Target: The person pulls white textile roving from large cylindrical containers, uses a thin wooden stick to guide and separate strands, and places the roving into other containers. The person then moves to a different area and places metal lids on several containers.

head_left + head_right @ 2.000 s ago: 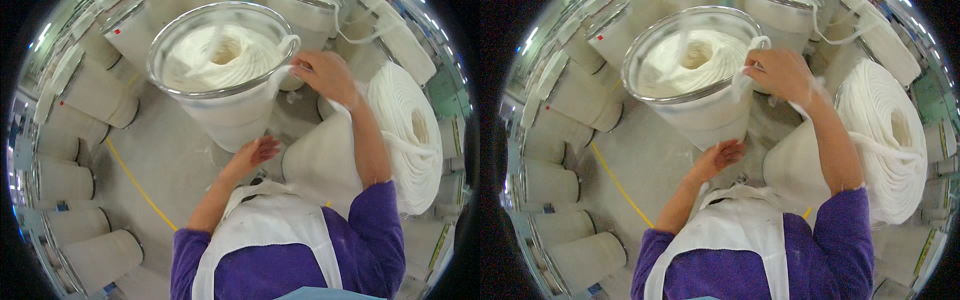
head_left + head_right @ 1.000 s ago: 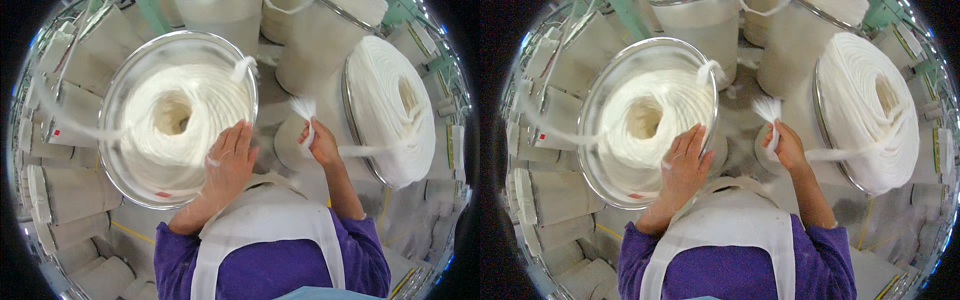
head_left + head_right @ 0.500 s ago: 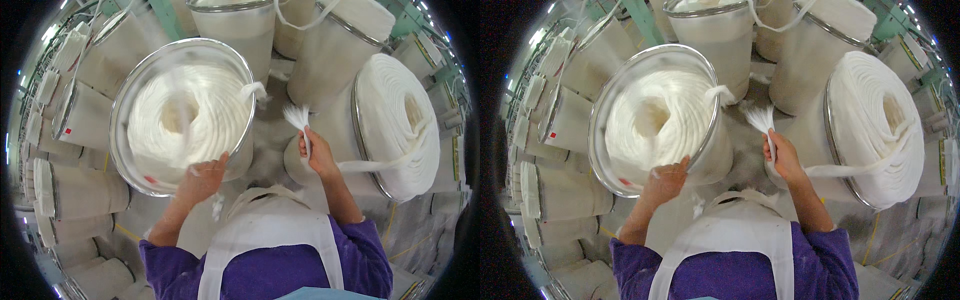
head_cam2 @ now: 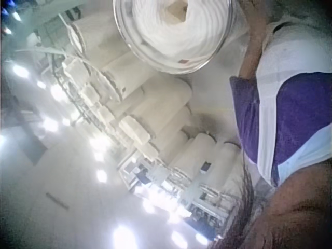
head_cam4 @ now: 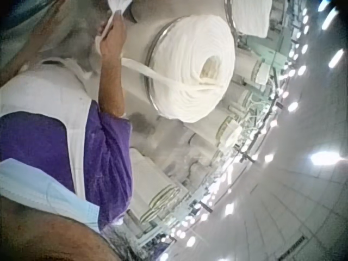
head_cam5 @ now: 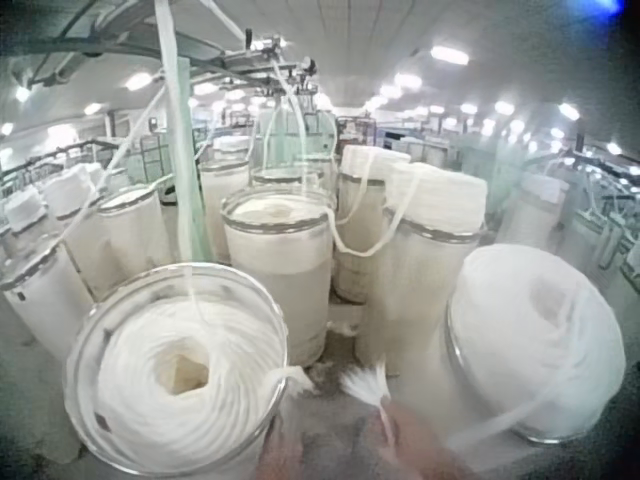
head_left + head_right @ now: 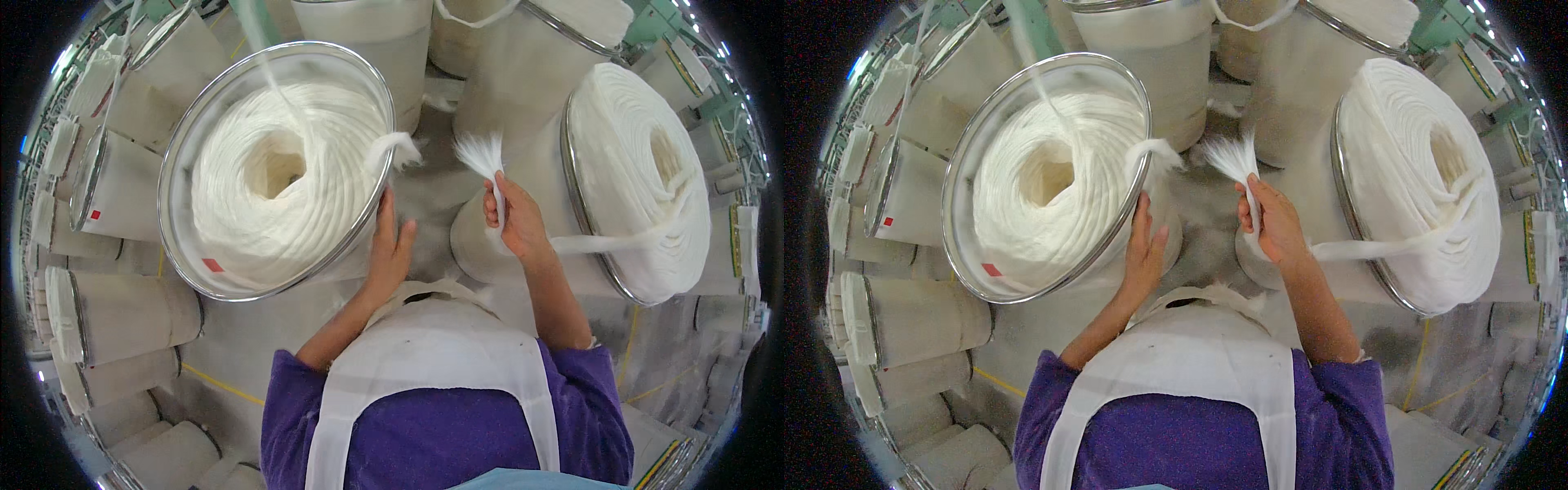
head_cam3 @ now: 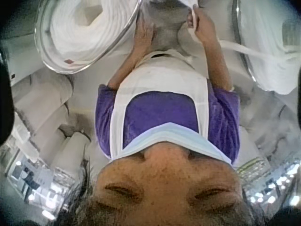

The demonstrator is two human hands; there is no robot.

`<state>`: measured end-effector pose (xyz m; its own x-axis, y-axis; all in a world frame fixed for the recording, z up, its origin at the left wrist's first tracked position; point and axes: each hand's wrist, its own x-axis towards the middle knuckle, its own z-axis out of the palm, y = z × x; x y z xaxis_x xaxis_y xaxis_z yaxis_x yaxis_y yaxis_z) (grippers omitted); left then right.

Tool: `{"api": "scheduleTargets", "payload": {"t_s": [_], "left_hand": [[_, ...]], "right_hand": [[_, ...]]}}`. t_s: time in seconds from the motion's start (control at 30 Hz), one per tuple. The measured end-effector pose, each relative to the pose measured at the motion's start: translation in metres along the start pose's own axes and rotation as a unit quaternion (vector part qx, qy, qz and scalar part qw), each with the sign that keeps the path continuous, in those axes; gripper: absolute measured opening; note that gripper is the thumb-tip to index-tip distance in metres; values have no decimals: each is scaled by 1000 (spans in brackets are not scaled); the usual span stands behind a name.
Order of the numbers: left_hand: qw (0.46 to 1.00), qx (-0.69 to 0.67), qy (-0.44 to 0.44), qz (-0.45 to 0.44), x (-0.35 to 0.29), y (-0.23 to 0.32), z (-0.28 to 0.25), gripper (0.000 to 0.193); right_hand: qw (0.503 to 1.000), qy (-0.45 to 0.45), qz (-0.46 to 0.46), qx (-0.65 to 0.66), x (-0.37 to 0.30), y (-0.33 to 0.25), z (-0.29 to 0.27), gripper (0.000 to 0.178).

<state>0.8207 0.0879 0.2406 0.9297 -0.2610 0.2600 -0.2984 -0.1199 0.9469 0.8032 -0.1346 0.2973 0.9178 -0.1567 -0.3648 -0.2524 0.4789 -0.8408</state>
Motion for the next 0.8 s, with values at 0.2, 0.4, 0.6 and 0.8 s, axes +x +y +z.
{"api": "scheduleTargets", "payload": {"t_s": [0.2, 0.4, 0.6, 0.8], "left_hand": [[992, -52, 109, -42, 78, -40, 46, 55], [971, -190, 57, -137, 77, -31, 43, 24], [889, -414, -23, -195, 24, 7, 25, 16], [863, -405, -57, -297, 4, 27, -3, 24]], "right_hand": [[1000, 14, 5, 2, -15, -2, -6, 31], [999, 37, 10, -19, -20, 6, -11, 32], [999, 31, 5, -17, -15, 11, 2, 32], [980, -64, -44, -186, -25, 24, 35, 30]]}}
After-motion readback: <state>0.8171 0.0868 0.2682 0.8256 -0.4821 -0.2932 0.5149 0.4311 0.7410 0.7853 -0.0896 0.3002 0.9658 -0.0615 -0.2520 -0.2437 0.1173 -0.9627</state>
